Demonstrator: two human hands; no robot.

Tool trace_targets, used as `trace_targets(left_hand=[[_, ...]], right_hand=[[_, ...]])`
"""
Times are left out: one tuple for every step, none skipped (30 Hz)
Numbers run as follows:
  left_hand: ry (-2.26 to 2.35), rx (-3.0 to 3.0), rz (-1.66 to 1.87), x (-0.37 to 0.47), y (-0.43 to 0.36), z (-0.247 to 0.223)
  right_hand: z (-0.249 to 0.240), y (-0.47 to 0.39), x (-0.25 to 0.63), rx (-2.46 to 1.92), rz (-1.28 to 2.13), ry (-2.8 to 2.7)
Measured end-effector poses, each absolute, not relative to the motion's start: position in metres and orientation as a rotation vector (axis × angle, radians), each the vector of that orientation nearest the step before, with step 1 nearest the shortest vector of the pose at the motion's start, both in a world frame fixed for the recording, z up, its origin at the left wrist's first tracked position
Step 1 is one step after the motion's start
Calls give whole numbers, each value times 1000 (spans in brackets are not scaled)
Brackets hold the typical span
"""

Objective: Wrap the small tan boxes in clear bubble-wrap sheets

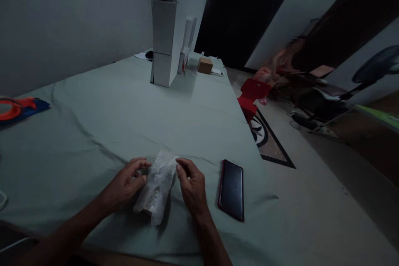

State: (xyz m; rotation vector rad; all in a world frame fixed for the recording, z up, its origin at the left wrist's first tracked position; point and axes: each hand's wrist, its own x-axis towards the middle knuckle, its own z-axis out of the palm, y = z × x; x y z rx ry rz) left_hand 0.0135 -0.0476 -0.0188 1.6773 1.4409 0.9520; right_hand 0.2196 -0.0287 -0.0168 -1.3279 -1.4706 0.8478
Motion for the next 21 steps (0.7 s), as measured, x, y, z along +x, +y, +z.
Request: trace_targets(left_hand=[[1421, 1682, 928, 14, -41, -20], [1405, 1688, 907, 14, -36, -22], [1391, 1689, 880, 15, -30, -24], [1375, 1684, 849, 17, -25, -25], [1353, 1673, 829, 19, -21, -26], [1324, 1659, 814, 22, -17, -26], [1296, 1643, 807, 25, -14, -27], [1273, 1625, 810, 28, -12, -27], [1259, 1607, 815, 31, -11, -27], [1259, 1587, 819, 33, -10, -27], [1271, 1565, 826, 36, -10, -28], [1286, 1540, 839, 37, -10, -28], [1303, 1514, 859, 38, -10, -28], [1318, 1489, 882, 39, -10, -28], [1334, 1465, 907, 39, -10, -28], [1351, 1441, 933, 39, -10, -29], [1370, 1418, 958, 39, -10, -30], [1388, 1398, 979, 38, -9, -31], [1402, 1383, 995, 38, -8, -32], [1413, 1376, 1005, 37, -7, -33], [1421, 1378, 1011, 37, -6, -34]], right_hand=[[-15, -30, 218, -1337, 816, -1576], [-14, -32, 216, -1343, 774, -1699], [-13, -33, 213, -1348, 719, -1835], [-12, -35, 211, -1352, 651, -1976], [-11, -35, 208, -1360, 571, -2114], [-10, -36, 206, -1374, 487, -2235], [-10, -36, 205, -1393, 410, -2334], [-10, -36, 204, -1416, 347, -2405], [-11, -36, 204, -1439, 297, -2445], [-11, -36, 205, -1463, 258, -2455], [-12, -36, 206, -1488, 231, -2441], [-12, -35, 209, -1513, 219, -2409], [-13, -34, 212, -1536, 225, -2366], [-14, -34, 215, -1558, 249, -2317], [-14, -33, 218, -1581, 284, -2262], [-15, -32, 221, -1608, 319, -2200], [-15, -30, 225, -1639, 348, -2134], [-16, -29, 228, -1675, 364, -2069], [-16, -28, 230, -1708, 369, -2013], [-16, -27, 233, -1735, 368, -1970], [-16, -26, 235, -1750, 373, -1943]])
